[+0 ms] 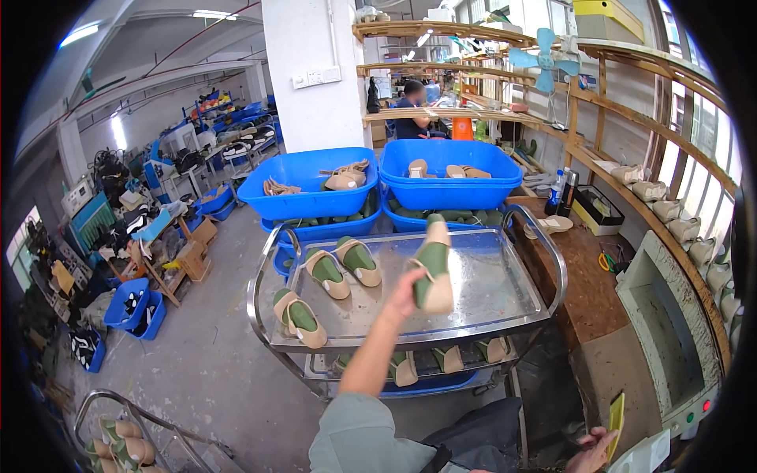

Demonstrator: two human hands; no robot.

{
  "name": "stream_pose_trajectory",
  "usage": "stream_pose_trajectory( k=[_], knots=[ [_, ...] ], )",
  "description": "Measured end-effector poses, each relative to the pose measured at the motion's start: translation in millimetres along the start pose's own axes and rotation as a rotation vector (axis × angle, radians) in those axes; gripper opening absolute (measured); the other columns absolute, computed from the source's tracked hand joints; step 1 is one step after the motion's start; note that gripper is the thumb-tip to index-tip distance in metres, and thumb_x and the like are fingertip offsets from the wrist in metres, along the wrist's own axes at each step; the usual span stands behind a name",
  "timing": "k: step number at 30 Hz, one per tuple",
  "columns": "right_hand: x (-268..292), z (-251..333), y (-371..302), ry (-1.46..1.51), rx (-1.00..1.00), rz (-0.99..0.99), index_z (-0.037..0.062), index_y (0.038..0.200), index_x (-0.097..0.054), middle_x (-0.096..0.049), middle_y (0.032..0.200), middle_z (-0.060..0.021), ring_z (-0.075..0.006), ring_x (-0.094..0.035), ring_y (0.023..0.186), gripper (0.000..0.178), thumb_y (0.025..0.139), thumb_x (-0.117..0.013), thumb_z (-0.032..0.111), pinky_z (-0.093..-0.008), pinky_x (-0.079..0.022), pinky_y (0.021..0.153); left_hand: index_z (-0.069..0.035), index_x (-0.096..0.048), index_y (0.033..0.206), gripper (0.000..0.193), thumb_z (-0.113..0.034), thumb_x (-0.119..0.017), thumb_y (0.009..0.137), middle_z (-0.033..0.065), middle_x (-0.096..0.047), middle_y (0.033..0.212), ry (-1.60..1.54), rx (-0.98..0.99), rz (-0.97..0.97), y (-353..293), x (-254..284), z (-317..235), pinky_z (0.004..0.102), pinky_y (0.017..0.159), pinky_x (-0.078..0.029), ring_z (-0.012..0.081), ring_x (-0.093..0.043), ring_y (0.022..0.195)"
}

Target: The worker is using a small yellow brush to apply dark adhesive or sealant along the seam where the green upper meets the beige sole of a sandal mounted on a shoe last, then placing the finished component on a drying rack.

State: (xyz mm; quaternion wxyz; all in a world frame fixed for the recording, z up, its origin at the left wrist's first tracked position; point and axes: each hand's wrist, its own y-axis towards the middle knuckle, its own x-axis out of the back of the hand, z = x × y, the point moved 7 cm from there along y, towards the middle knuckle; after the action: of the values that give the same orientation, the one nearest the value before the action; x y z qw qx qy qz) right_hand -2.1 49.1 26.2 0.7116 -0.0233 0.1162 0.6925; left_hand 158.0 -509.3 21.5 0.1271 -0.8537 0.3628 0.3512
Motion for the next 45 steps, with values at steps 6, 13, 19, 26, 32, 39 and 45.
stream_pose_trajectory(
  k=[6, 13, 19, 26, 32, 39, 45],
  knots=[
    [-64.7, -24.9, 0.7, 0.255, -0.063, 0.268, 0.0012, 0.135, -0.037, -0.059, 0.110, -0.0139, -0.0210, -0.063, 0.093, 0.051, 0.097, -0.043, 0.036, -0.0304, -0.052, 0.079, 0.001, -0.059, 0.108, 0.033, -0.014, -0.066, 0.079, 0.0058, -0.063, 0.094, 0.132, -0.058, 0.268, -107.7, -157.5, 107.4, 0.0283, 0.071, -0.052, 0.0133, -0.060, 0.078],
    [-55.1, -6.5, -0.9, 0.622, -0.247, 0.343, -0.0026, 0.129, -0.041, -0.053, 0.123, -0.0142, -0.0246, -0.053, 0.113, 0.057, 0.097, -0.038, 0.044, -0.0344, -0.046, 0.091, -0.005, -0.011, 0.146, 0.086, -0.020, -0.066, 0.082, 0.0072, -0.032, 0.142, 0.084, -0.133, 0.627, -209.9, -290.3, 186.0, 0.0314, 0.107, -0.026, 0.0145, -0.031, 0.129],
    [31.1, -14.9, 2.5, 0.609, -0.216, 0.055, -0.0006, 0.121, -0.049, -0.057, 0.116, -0.0111, -0.0213, -0.058, 0.102, 0.048, 0.097, -0.040, 0.040, -0.0325, -0.049, 0.085, -0.009, -0.005, 0.146, 0.101, -0.035, -0.073, 0.077, 0.0079, -0.031, 0.142, -0.745, 0.859, 1.043, -228.6, -320.1, 210.5, 0.0346, 0.109, -0.024, 0.0206, -0.034, 0.131],
    [91.1, -0.9, -9.5, 0.160, -0.084, -0.274, -0.0086, 0.098, -0.056, -0.066, 0.085, -0.0201, -0.0233, -0.066, 0.078, 0.050, 0.097, -0.042, 0.039, -0.0334, -0.053, 0.069, -0.003, -0.048, 0.124, 0.062, -0.007, -0.076, 0.069, 0.0057, -0.055, 0.119, 0.109, 0.764, 1.120, -234.4, -313.7, 283.7, 0.0322, 0.095, -0.043, 0.0165, -0.053, 0.108],
    [160.3, 4.8, 46.1, -0.037, 0.194, -0.450, -0.0007, 0.099, -0.062, -0.062, 0.083, -0.0048, -0.0110, -0.055, 0.070, 0.027, 0.092, -0.057, 0.025, -0.0251, -0.043, 0.064, -0.001, -0.037, 0.131, 0.083, -0.028, -0.080, 0.065, 0.0122, -0.046, 0.126, 0.274, 0.308, 1.118, -223.1, -343.1, 310.3, 0.0383, 0.100, -0.037, 0.0240, -0.046, 0.117],
    [302.3, 44.9, 107.4, -0.245, 0.168, -0.746, 0.0001, 0.086, -0.064, -0.061, 0.074, -0.0020, -0.0060, -0.047, 0.058, 0.019, 0.084, -0.067, 0.018, -0.0196, -0.034, 0.051, -0.002, -0.038, 0.129, 0.089, -0.021, -0.080, 0.053, 0.0156, -0.044, 0.125, 1.044, -0.507, 1.213, -232.4, -403.6, 370.1, 0.0375, 0.102, -0.034, 0.0291, -0.042, 0.119],
    [288.7, 14.0, 64.1, -0.210, -0.070, -0.632, -0.0004, 0.086, -0.068, -0.060, 0.070, 0.0001, -0.0058, -0.050, 0.060, 0.018, 0.083, -0.067, 0.017, -0.0214, -0.039, 0.052, -0.005, -0.042, 0.128, 0.045, -0.028, -0.048, 0.090, 0.0116, -0.057, 0.112, 0.713, -0.248, 1.008, -231.7, -394.5, 405.1, 0.0379, 0.074, -0.056, 0.0206, -0.061, 0.094]
  ],
)
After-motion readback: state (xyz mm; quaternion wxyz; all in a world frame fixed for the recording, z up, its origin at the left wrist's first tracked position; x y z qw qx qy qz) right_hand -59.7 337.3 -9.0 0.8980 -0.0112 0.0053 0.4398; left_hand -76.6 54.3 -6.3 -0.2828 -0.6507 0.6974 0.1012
